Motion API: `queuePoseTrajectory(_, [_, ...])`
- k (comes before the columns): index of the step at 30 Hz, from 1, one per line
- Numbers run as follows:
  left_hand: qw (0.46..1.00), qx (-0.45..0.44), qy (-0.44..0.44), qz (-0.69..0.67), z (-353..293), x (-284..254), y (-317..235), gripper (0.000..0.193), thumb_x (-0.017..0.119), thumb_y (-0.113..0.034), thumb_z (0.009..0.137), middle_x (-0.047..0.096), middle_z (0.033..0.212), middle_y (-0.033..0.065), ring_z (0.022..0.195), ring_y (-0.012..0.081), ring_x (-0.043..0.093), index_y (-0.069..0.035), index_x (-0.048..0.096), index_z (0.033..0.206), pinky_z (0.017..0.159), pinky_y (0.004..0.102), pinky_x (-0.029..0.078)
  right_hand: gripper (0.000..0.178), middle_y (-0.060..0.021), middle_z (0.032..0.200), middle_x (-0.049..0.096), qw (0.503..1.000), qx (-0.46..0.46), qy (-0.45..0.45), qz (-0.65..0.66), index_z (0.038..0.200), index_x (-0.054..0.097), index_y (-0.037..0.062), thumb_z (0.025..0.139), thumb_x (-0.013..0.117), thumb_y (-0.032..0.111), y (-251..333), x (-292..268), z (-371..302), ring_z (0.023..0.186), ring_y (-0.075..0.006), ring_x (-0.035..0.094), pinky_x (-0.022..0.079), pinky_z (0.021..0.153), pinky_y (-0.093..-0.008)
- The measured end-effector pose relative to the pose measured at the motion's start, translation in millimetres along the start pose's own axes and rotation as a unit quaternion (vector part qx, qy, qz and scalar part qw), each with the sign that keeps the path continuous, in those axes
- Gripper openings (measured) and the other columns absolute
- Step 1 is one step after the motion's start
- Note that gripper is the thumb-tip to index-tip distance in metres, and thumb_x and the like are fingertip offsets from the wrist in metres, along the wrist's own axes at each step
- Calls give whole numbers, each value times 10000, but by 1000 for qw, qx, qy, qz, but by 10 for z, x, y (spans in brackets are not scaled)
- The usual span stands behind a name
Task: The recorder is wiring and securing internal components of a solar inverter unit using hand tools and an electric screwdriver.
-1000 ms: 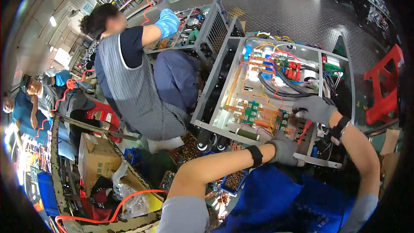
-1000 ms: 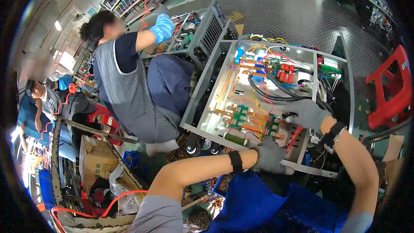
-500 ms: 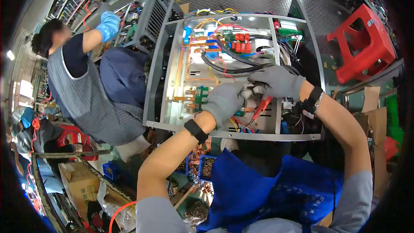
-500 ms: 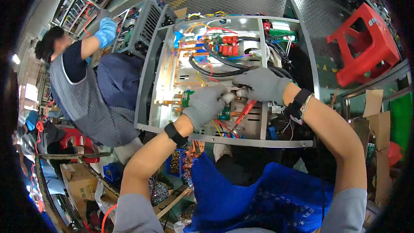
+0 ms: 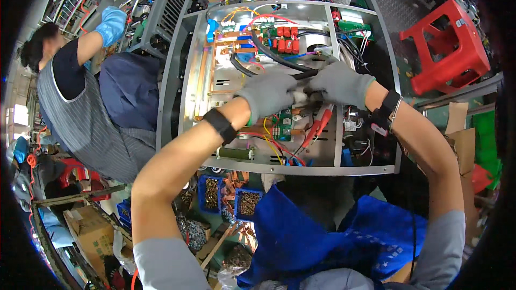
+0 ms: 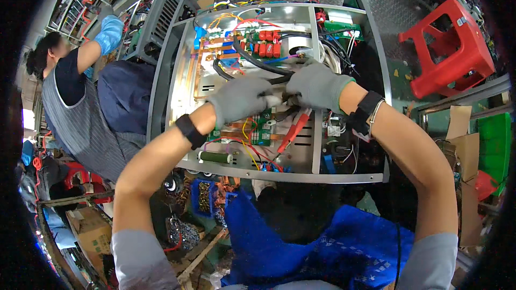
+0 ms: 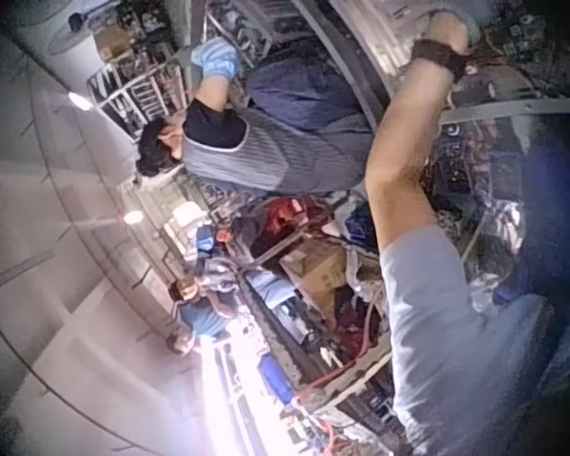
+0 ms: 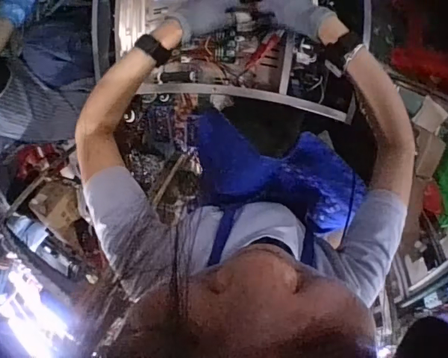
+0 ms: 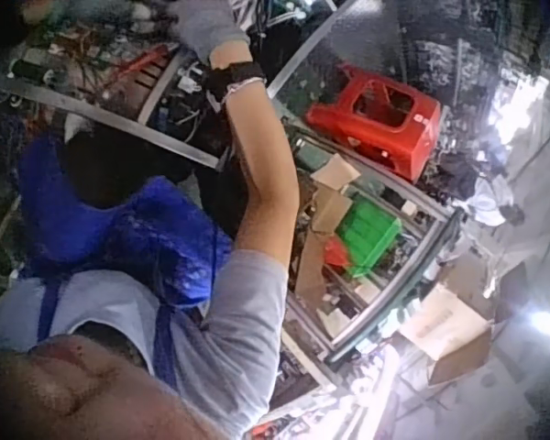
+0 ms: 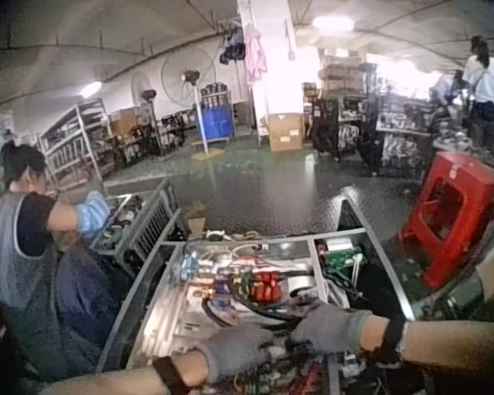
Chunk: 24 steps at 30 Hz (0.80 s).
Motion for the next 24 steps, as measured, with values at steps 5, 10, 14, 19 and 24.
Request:
queuePoseTrajectory(5, [992,-63,107,-28,139,240,22,305,542,-327,827,607,761,165,711,319,607,-37,626,880,571,398,464,122,-92,732,613,994,30,-102,33,773,618,107,736,590,219,25,-13,-118,743,-277,614,432,829,-400])
queuePoseTrajectory(10, [772,-349,166,-505,-65,604,71,271,500,-296,899,480,541,-35,424,44,430,-60,620,842,359,200,314,98,-61,631,584,978,-54,-201,-1,717,613,117,759,557,185,233,-138,-335,710,-235,612,354,938,-382])
queuePoseTrajectory(14, [856,-281,173,-397,-95,590,92,254,528,-292,885,469,550,-32,414,58,429,-55,610,847,347,180,276,134,-65,592,571,984,-69,-165,-4,676,613,122,767,539,187,327,-28,-318,650,-250,606,320,980,-385])
queuePoseTrajectory(19, [895,-258,136,-337,-116,406,222,329,567,-354,860,545,590,0,435,90,479,-38,622,789,398,257,388,131,-63,753,606,962,-73,-259,43,839,643,140,761,577,223,227,-165,-403,799,-232,610,356,968,-390])
queuePoseTrajectory(24, [983,-153,22,-99,-259,301,-222,406,599,-405,835,585,589,67,540,110,569,-5,629,770,498,261,445,292,-33,866,627,993,-4,-119,-4,946,653,177,685,670,306,190,-191,-361,943,-242,581,407,891,-394])
Point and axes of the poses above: each hand's wrist, its own z-axis towards the middle knuckle, its own x-axis out of the palm, y = z × x, the point moved 5 cm from there along z, towards the middle knuckle
